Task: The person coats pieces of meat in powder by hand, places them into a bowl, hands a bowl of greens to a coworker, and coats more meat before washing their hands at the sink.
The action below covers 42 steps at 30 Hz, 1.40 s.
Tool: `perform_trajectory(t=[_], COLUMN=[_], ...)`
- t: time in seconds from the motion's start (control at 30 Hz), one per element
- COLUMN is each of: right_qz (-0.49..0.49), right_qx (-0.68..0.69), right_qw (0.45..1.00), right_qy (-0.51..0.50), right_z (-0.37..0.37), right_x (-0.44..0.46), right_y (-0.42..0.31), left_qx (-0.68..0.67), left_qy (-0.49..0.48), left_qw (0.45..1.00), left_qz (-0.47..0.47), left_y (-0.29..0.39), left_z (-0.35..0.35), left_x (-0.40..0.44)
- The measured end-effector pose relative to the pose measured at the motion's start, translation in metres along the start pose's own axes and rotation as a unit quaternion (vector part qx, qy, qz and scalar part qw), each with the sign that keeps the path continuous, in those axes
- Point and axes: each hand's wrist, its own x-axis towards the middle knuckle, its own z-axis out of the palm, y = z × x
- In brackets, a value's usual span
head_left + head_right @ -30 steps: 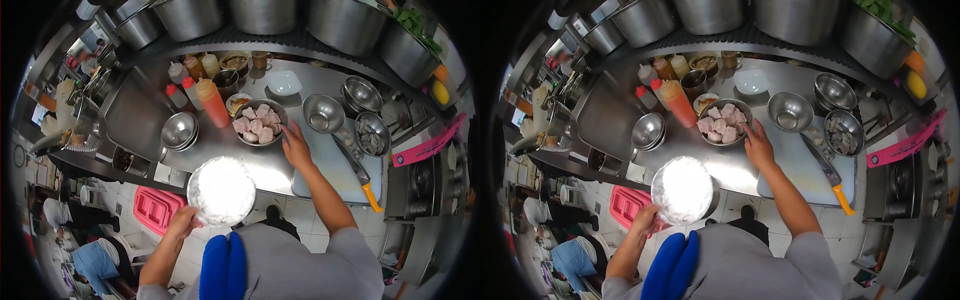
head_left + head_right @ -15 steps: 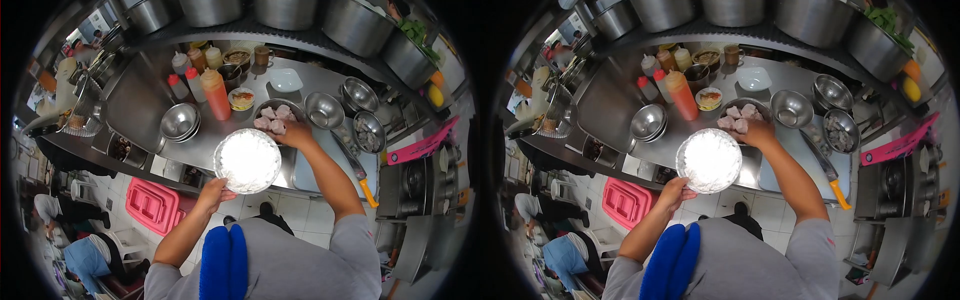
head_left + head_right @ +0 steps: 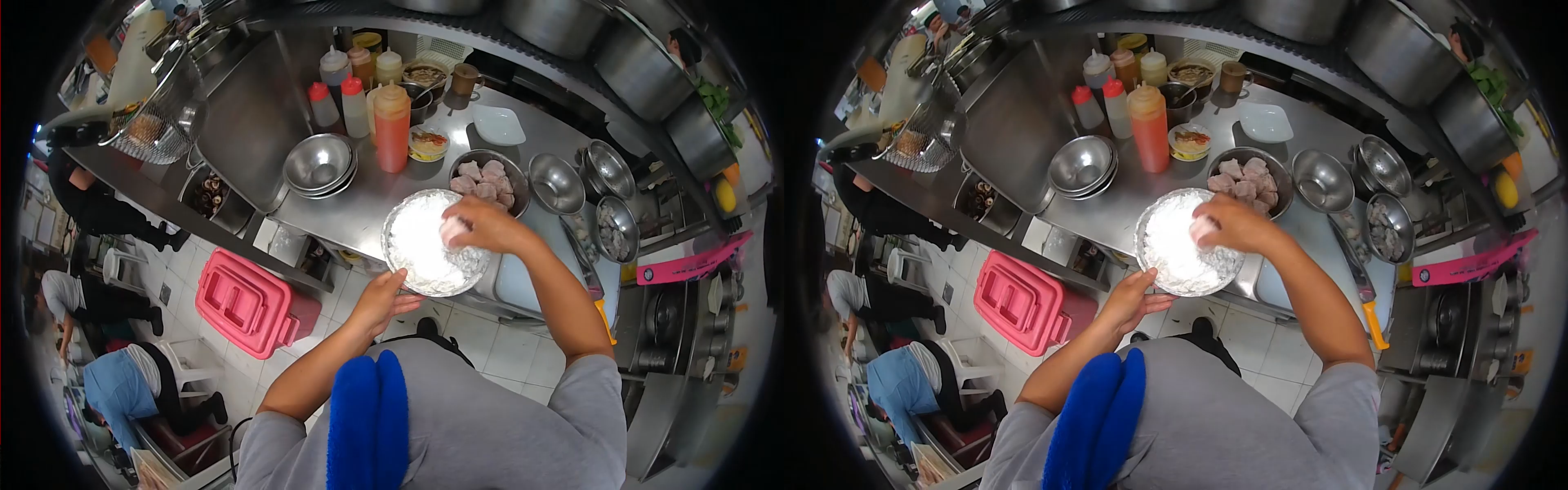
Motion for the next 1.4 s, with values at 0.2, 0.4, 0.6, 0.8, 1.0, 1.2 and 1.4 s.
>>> perform_trajectory(t=[0.2,0.4,0.6,0.8,1.0,1.2,1.4], right_qz=[0.006,-0.004,0.009,-0.103,-0.081,-0.115,-0.103], right_qx=[-0.159,-0.204,-0.002,-0.193,-0.189,-0.238,-0.238], right_qw=[0.983,0.976,0.999,0.970,0.976,0.950,0.965], right_qy=[0.094,0.080,0.031,0.111,0.070,0.166,0.046], right_z=[0.037,0.063,0.054,0.054,0.058,0.057,0.061], right_x=[-0.009,-0.020,-0.007,-0.022,-0.010,0.005,0.005], right_y=[-0.005,-0.021,-0.004,-0.010,-0.003,-0.014,-0.030], left_qx=[0.001,0.025,0.041,0.056,0.067,0.088,0.119], left_qy=[-0.015,-0.016,-0.016,-0.013,-0.006,-0.022,-0.028], left_qw=[1.000,0.999,0.999,0.998,0.998,0.996,0.992], left_qz=[-0.017,-0.014,-0.006,0.007,-0.001,-0.012,0.002], left_y=[0.000,-0.002,-0.007,-0.008,-0.023,-0.026,-0.018], left_z=[-0.005,-0.006,-0.011,-0.011,-0.023,-0.025,-0.021], left_x=[-0.001,-0.001,0.001,0.000,0.018,0.023,0.012])
